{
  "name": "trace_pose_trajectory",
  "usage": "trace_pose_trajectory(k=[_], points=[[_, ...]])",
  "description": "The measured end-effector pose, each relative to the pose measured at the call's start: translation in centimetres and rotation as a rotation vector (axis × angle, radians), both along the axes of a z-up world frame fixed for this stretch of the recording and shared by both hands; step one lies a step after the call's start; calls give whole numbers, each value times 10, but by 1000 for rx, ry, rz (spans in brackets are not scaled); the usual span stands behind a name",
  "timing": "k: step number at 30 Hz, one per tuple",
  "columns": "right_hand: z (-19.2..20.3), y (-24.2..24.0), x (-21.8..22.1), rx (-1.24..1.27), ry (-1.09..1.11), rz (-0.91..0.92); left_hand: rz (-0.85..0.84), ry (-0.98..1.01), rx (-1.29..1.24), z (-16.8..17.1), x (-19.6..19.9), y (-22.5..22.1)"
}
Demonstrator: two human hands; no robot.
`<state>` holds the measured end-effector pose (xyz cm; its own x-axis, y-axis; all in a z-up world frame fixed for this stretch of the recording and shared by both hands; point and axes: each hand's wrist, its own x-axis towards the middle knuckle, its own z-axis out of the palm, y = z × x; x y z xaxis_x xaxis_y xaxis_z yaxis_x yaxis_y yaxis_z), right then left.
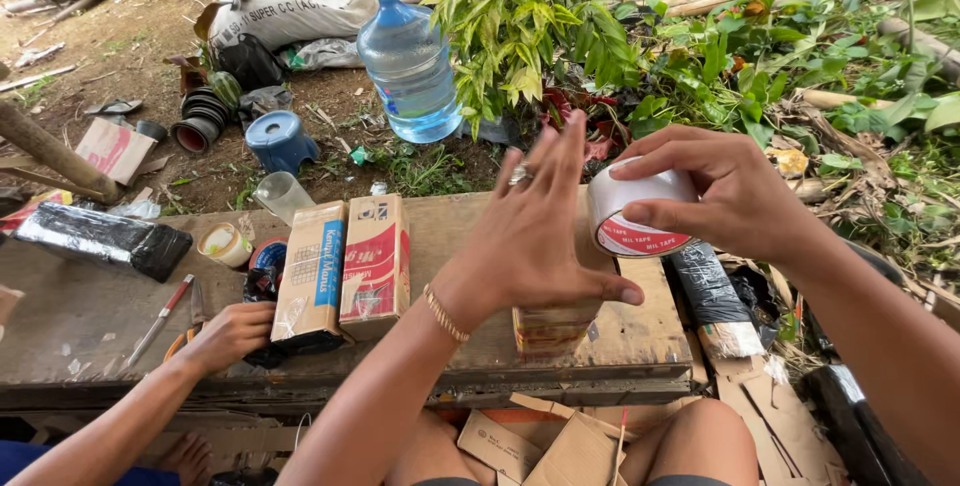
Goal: The person places green fruits into a cardboard box, folds the flaps, and seals the box with clear packing tape. They use a knife to cut the tape and smooth the edges, then set the sealed box aside.
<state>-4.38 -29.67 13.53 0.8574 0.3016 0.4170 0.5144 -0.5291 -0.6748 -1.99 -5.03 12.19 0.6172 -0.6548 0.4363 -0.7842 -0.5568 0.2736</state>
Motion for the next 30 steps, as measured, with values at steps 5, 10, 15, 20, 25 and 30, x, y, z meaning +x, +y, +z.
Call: trace_pose_trajectory(k=[5, 10, 15, 20, 25, 30], points=[[13, 4, 4, 10, 71, 5, -43, 245, -6, 5, 10, -7], [15, 7, 9, 216, 376, 36, 8, 224, 56, -7, 9, -4], [30, 16, 14, 48, 512, -213, 1, 185, 38, -7, 3, -5], [49, 27, 17, -165, 504, -326, -15, 152, 19, -7, -1, -6], [54, 24, 11, -310, 552, -395, -12, 143, -29, -3, -2, 3], [38, 11, 12, -159, 631, -397, -7, 137, -37, -8, -4, 4]])
